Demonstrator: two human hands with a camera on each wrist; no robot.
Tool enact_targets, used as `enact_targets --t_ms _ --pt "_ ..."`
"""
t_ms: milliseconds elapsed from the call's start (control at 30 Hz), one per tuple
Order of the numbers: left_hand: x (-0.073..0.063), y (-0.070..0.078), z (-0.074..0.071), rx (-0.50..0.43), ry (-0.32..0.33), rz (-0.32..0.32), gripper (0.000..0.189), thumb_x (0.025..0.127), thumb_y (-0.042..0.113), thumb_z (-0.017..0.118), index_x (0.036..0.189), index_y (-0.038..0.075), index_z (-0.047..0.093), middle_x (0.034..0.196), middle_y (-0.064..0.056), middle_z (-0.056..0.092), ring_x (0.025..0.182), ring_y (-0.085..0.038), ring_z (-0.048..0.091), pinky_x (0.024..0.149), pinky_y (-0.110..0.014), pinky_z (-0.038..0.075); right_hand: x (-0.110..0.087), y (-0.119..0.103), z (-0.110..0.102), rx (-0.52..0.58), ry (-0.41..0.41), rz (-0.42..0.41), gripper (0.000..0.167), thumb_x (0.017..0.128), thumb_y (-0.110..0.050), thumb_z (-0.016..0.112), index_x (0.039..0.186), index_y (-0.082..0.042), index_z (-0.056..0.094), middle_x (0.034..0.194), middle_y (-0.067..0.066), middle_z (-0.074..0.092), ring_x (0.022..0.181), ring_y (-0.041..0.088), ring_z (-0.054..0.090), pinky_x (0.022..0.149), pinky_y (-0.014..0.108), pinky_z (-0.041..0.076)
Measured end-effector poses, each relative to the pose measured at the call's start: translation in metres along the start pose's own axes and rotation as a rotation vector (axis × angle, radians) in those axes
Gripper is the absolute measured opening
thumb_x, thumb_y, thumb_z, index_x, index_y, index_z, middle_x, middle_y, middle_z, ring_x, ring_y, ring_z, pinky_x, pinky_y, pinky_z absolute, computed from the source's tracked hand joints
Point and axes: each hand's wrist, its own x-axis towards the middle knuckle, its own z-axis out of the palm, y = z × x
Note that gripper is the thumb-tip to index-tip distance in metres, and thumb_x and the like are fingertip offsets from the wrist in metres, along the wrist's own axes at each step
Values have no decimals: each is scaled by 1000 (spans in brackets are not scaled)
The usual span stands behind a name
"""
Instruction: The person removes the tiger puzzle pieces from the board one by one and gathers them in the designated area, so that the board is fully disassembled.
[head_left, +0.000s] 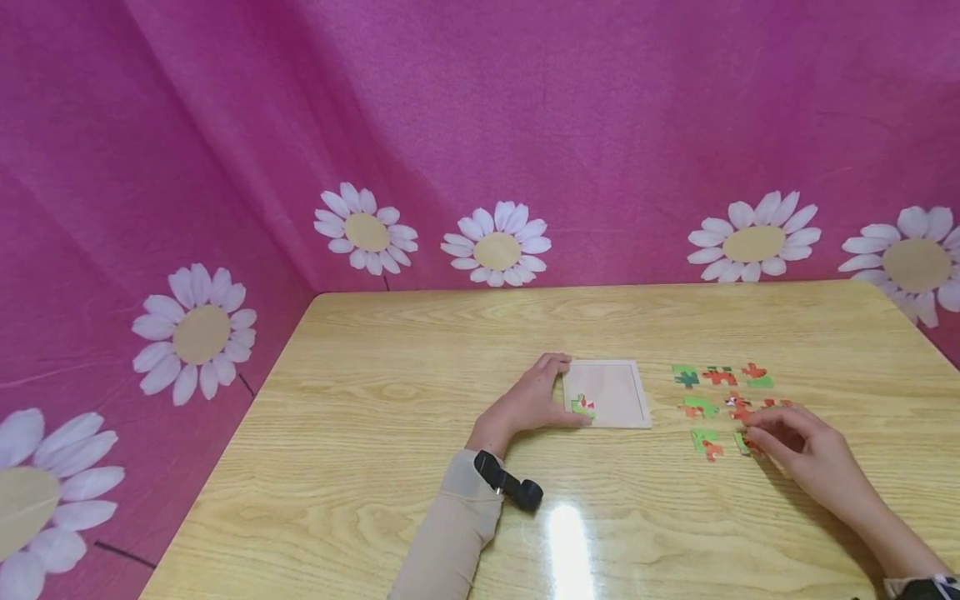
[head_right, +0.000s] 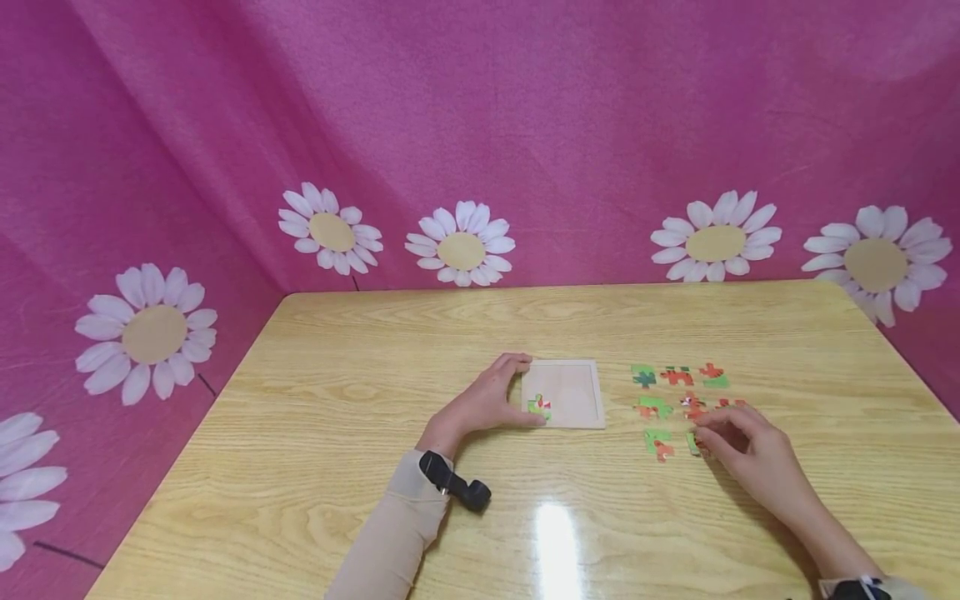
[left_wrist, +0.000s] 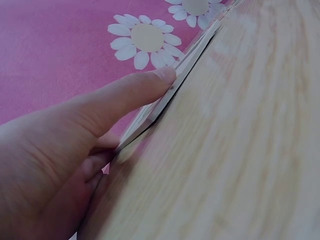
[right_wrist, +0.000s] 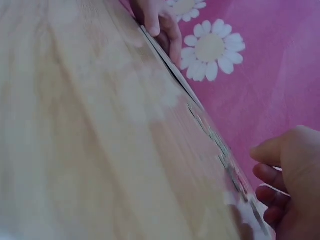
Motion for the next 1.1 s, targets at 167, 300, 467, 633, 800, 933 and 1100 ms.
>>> enact_targets --t_ms 167,300,467,633,800,933,1100 --pt "-1 1 -1 15 -16 17 93 72 41 85 145 5 40 154 1 35 139 -17 41 120 -27 34 9 -14 15 34 -3 -73 12 87 -2 70 98 -9 69 87 -21 56 70 -3 43 54 17 35" --pt "-2 2 -2 15 -19 31 93 72 40 86 145 4 41 154 0 35 139 -17 41 120 -27 34 19 -23 28 50 -40 -117 15 87 -1 70 100 -10 68 91 -13 59 69 -3 45 54 16 38" --pt "-1 0 -1 7 -10 26 94 72 40 86 146 6 40 154 1 35 139 -17 41 120 -27 34 31 -33 44 39 -61 -163 17 84 0 73 97 -10 68 93 -1 63 74 -3 45 57 14 38" --pt "0 -2 2 5 11 23 94 71 40 87 145 7 41 152 2 37 138 -15 43 119 -26 34 43 -40 60 26 -61 -225 22 78 2 77 95 -9 69 89 2 65 78 -5 47 62 11 39" --pt "1 -2 3 13 15 19 94 70 41 87 144 7 41 151 1 38 136 -15 44 119 -25 35 53 -46 74 45 -116 -200 20 81 -1 76 98 -10 70 90 1 65 81 -7 50 66 9 43" --pt "1 -2 3 23 20 21 94 70 42 87 144 7 41 151 1 38 135 -15 45 118 -24 35 62 -51 84 67 -162 -194 18 83 -4 75 99 -10 71 89 0 64 78 -3 48 63 14 42" --pt "0 -1 3 28 19 22 95 69 44 87 144 7 40 151 1 38 136 -15 45 118 -24 34 71 -58 95 81 -201 -210 17 84 -5 74 101 -9 71 89 0 64 77 -2 47 62 16 42"
